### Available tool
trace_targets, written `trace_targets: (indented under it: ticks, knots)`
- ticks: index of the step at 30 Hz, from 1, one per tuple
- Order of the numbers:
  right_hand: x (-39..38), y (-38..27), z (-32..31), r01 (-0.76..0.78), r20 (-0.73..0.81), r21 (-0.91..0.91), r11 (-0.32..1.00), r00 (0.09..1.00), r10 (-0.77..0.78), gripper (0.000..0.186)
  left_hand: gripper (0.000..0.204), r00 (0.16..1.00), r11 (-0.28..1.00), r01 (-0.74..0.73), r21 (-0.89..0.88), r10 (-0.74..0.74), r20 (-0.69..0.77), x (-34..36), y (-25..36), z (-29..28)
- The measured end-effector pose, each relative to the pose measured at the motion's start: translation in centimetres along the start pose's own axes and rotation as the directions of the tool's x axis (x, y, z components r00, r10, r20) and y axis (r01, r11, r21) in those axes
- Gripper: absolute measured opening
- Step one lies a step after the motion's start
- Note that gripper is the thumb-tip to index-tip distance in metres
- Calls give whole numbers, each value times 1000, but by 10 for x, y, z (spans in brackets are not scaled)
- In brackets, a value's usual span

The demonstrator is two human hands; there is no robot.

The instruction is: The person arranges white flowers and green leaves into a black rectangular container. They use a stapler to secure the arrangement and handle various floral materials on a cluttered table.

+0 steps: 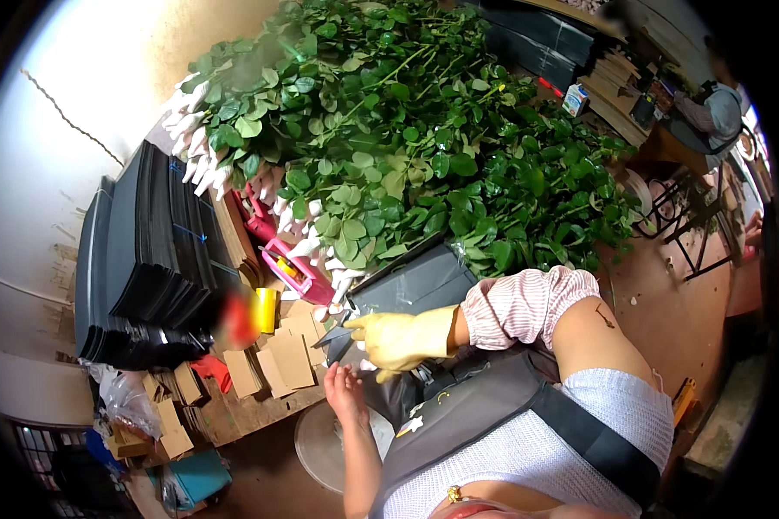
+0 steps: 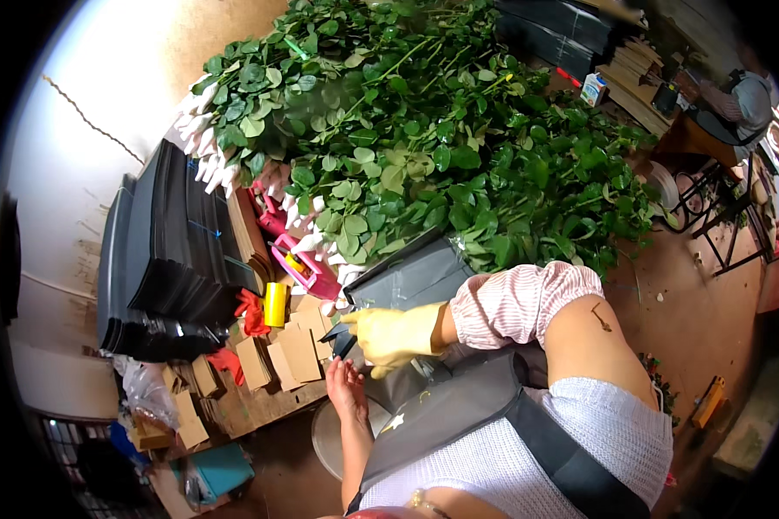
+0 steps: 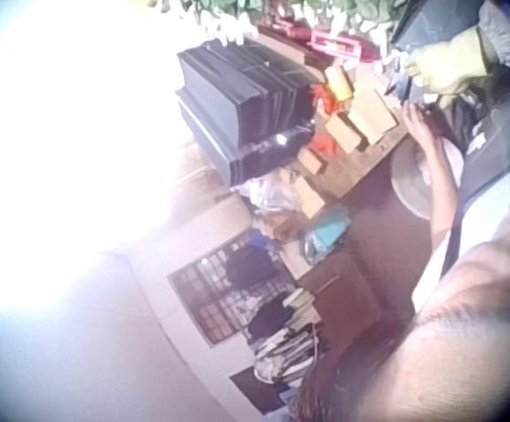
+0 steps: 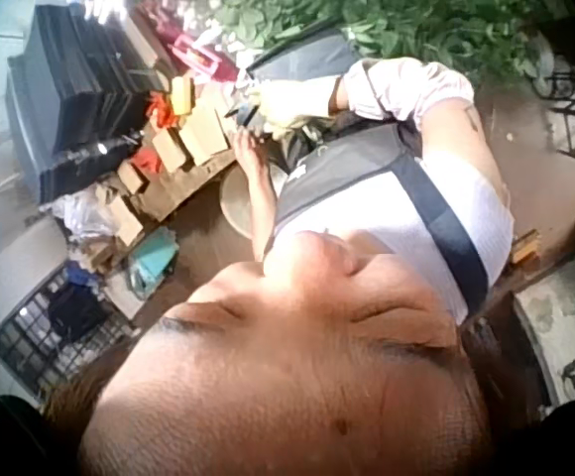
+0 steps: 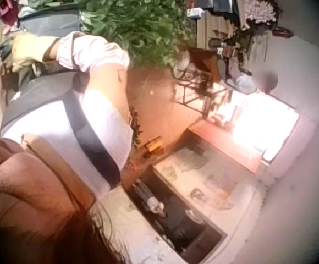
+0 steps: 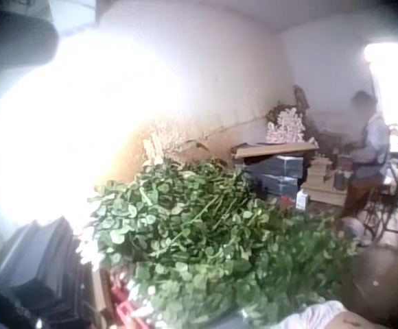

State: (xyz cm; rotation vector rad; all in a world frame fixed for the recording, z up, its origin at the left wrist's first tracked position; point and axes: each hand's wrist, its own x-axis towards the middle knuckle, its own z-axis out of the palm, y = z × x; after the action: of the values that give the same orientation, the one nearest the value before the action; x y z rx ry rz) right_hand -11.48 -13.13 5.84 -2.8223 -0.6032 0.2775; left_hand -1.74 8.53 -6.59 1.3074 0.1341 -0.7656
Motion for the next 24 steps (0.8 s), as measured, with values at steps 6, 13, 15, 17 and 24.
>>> trace_targets:
  ticks: [6,13,15,17,24]
  knots:
    - [-84,-27,-83,18,-767,104,994,637,69,41,62,860,994,59,91,-97,501,-10,24,85]
    - [-240,-123,-49,82,-121,993,89,699,704,42,79,594,901,368,-228,-39,803,-17,54,163]
    - [-275,-147,38,260,108,949,-180,270,957,58,78,473,955,282,-97,-50,880,-47,62,191]
    - [-274,-168,45,838,77,479,-263,258,963,88,82,75,992,84,-98,92,993,-81,83,220]
    - [-302,-210,-20,773,-340,548,320,-145,929,77,111,-328,911,-341,-233,117,937,-175,77,281]
